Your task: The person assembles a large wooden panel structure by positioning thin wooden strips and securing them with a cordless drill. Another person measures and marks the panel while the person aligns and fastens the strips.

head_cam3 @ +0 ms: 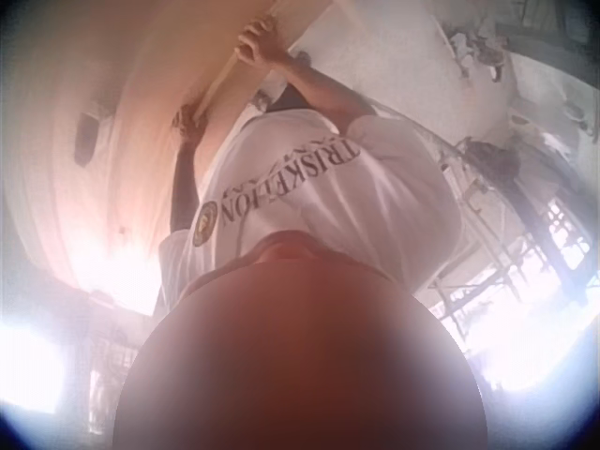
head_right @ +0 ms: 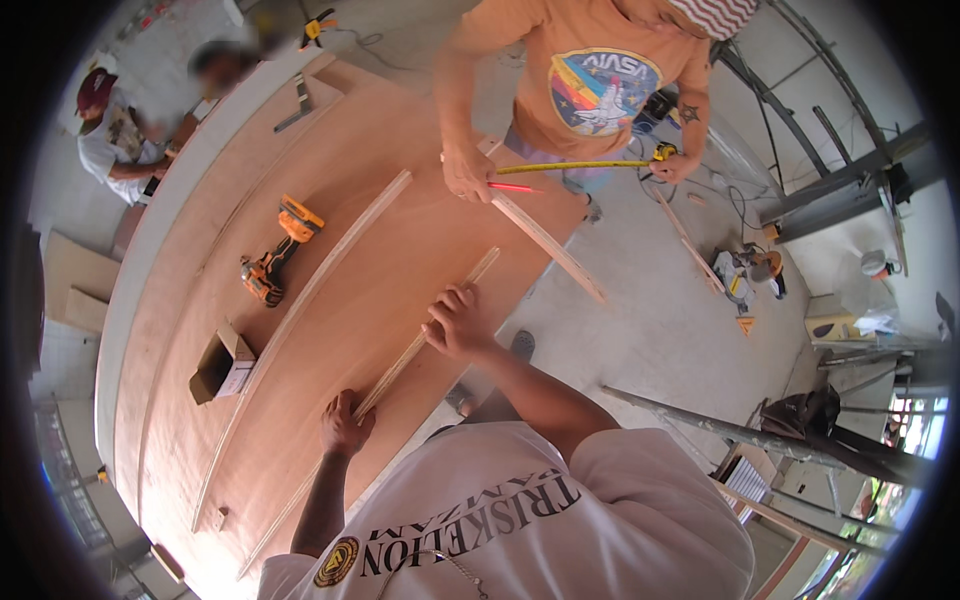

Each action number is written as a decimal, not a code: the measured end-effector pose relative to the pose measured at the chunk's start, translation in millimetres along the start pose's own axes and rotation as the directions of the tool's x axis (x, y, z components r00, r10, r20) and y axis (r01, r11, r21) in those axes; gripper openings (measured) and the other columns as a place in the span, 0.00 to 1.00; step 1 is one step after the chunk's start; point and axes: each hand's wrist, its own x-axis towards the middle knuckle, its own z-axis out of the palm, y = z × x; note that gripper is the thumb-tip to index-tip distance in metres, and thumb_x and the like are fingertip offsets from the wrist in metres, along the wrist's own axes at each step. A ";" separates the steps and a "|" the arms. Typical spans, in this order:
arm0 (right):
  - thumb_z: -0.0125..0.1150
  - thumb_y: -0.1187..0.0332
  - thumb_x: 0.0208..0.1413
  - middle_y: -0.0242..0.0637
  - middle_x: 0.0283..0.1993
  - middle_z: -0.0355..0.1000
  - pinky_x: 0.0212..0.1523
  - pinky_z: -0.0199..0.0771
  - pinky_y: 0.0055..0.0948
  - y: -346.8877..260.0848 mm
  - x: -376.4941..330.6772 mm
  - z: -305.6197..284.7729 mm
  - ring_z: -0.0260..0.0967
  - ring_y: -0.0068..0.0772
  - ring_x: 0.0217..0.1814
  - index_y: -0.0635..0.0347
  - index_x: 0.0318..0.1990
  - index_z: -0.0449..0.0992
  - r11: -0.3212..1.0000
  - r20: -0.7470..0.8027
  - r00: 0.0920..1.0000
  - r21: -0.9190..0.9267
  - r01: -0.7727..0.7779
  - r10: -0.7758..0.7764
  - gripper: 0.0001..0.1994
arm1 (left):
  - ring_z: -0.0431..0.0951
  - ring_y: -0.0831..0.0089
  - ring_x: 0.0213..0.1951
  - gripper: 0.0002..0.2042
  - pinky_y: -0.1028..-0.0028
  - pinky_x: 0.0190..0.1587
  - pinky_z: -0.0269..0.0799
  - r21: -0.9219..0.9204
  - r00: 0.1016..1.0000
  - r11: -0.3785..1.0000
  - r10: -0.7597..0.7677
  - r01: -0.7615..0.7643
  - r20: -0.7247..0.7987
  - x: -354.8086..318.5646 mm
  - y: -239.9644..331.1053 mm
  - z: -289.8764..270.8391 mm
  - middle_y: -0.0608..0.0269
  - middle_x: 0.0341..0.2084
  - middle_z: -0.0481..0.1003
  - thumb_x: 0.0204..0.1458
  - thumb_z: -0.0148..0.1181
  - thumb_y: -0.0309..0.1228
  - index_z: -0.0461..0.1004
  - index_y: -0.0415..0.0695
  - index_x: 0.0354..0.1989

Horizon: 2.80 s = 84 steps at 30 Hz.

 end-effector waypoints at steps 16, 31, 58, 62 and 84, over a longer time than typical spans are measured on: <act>0.69 0.56 0.53 0.36 0.51 0.72 0.69 0.53 0.60 -3.1 4.2 -5.7 0.64 0.49 0.66 0.52 0.43 0.79 0.999 0.059 0.998 0.026 -0.020 0.018 0.15 | 0.81 0.49 0.45 0.20 0.52 0.49 0.75 0.007 1.000 1.000 0.001 -0.001 -0.010 -2.5 0.0 -4.3 0.55 0.39 0.80 0.51 0.70 0.41 0.72 0.46 0.48; 0.69 0.58 0.56 0.38 0.51 0.72 0.70 0.52 0.59 -2.1 5.7 -9.8 0.63 0.51 0.65 0.52 0.44 0.79 0.999 0.099 0.995 0.028 0.025 -0.027 0.12 | 0.82 0.53 0.41 0.12 0.56 0.44 0.79 -0.085 0.995 0.992 0.094 -0.097 -0.040 -15.3 -1.2 -2.7 0.58 0.34 0.80 0.54 0.69 0.40 0.80 0.47 0.38; 0.68 0.69 0.52 0.54 0.66 0.65 0.71 0.58 0.61 89.6 9.5 -109.5 0.58 0.65 0.72 0.60 0.60 0.76 0.954 0.266 0.940 0.265 0.141 -0.213 0.25 | 0.76 0.52 0.53 0.10 0.51 0.60 0.63 0.320 0.871 0.889 -0.153 0.328 -0.467 130.3 -75.7 -46.9 0.55 0.43 0.78 0.59 0.64 0.34 0.76 0.49 0.48; 0.64 0.69 0.56 0.53 0.65 0.66 0.70 0.59 0.61 149.6 -4.2 -134.6 0.58 0.61 0.72 0.62 0.59 0.77 0.952 0.329 0.944 0.280 -0.126 0.028 0.22 | 0.76 0.50 0.49 0.10 0.53 0.53 0.72 0.178 0.884 0.975 -0.032 0.129 -0.467 115.8 -8.3 -84.2 0.55 0.43 0.73 0.62 0.61 0.32 0.72 0.49 0.50; 0.74 0.67 0.54 0.37 0.45 0.76 0.60 0.68 0.44 115.1 150.8 -60.3 0.72 0.46 0.53 0.57 0.46 0.84 0.860 0.334 0.836 0.428 0.277 -0.436 0.13 | 0.75 0.50 0.54 0.12 0.55 0.58 0.70 0.009 0.921 0.981 -0.179 0.194 -0.346 93.0 118.4 4.1 0.57 0.48 0.75 0.58 0.63 0.28 0.75 0.49 0.50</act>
